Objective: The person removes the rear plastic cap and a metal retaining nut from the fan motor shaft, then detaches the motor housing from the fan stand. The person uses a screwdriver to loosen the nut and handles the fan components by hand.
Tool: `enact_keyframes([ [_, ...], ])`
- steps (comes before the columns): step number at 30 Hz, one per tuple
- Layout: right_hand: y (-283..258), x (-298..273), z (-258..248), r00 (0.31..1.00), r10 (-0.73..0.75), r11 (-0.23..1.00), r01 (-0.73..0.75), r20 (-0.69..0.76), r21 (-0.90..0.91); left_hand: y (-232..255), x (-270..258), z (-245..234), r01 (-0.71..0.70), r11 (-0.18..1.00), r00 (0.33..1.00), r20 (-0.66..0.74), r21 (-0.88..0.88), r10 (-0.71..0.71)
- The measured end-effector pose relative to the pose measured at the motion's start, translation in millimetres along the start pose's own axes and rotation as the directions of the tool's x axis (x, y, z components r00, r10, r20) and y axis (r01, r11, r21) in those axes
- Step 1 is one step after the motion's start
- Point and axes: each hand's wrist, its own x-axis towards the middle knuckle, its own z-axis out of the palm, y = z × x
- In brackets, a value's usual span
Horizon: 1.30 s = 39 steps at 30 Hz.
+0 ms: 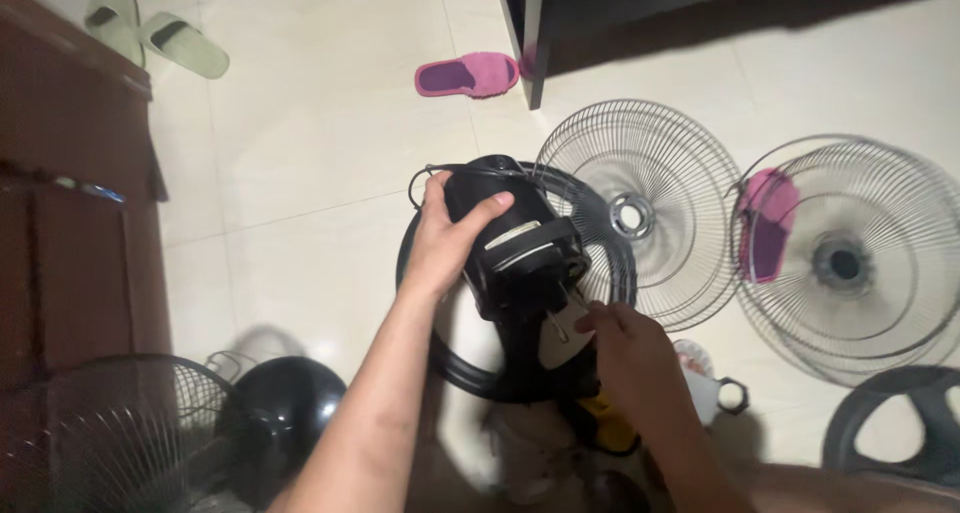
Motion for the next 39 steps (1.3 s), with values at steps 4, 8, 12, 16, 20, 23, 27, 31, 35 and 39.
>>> enact_keyframes([
  [4,18.8,8.5,14.5,0.959,0.183,0.876,-0.259,0.216,0.407,4.6,-1.6,-0.7,0.011,0.997,0.999,0.041,-0.081,-0.008],
  [8,26.5,8.9,14.1,0.869,0.120,0.619,-0.444,0.480,0.648,6.4,-0.2,-0.4,-0.051,0.997,0.996,0.070,-0.064,0.055],
  [12,29.5,14.7,3.1,0.650,0.218,0.227,-0.760,0.728,0.610,1.9,-0.3,-1.9,-0.017,0.994,0.996,0.085,-0.112,0.026],
  [16,33.4,23.1,0.1,0.524,0.218,0.129,-0.852,0.823,0.508,-0.8,-0.7,-3.1,-0.026,0.995,0.997,0.076,-0.093,0.033],
  [20,40.8,31.0,0.7,0.464,0.141,0.125,-0.885,0.875,0.449,0.6,1.2,-3.2,-0.023,0.995,0.995,0.092,-0.095,0.031],
  [23,44.9,37.2,-3.0,0.339,0.178,0.107,-0.940,0.924,0.324,1.1,0.6,-1.8,-0.046,0.998,0.995,0.082,-0.052,0.050],
  [27,51.2,37.1,-3.4,0.342,0.280,0.087,-0.940,0.897,0.331,-2.9,-1.7,-2.0,-0.065,0.998,0.996,0.068,-0.016,0.066],
  [31,61.1,44.8,-1.8,0.257,0.309,-0.006,-0.962,0.916,0.272,-3.3,-2.6,-2.1,-0.102,0.994,0.993,0.067,0.023,0.101],
  [35,85.6,50.6,0.9,0.186,0.209,-0.020,-0.981,0.960,0.195,-3.6,-3.2,-1.9,-0.096,0.995,0.993,0.065,-0.008,0.096],
  [39,125.4,56.0,11.1,0.275,0.124,0.219,-0.945,0.954,0.244,-6.3,-4.3,-1.2,-0.060,0.994,0.996,0.061,-0.092,0.066],
])
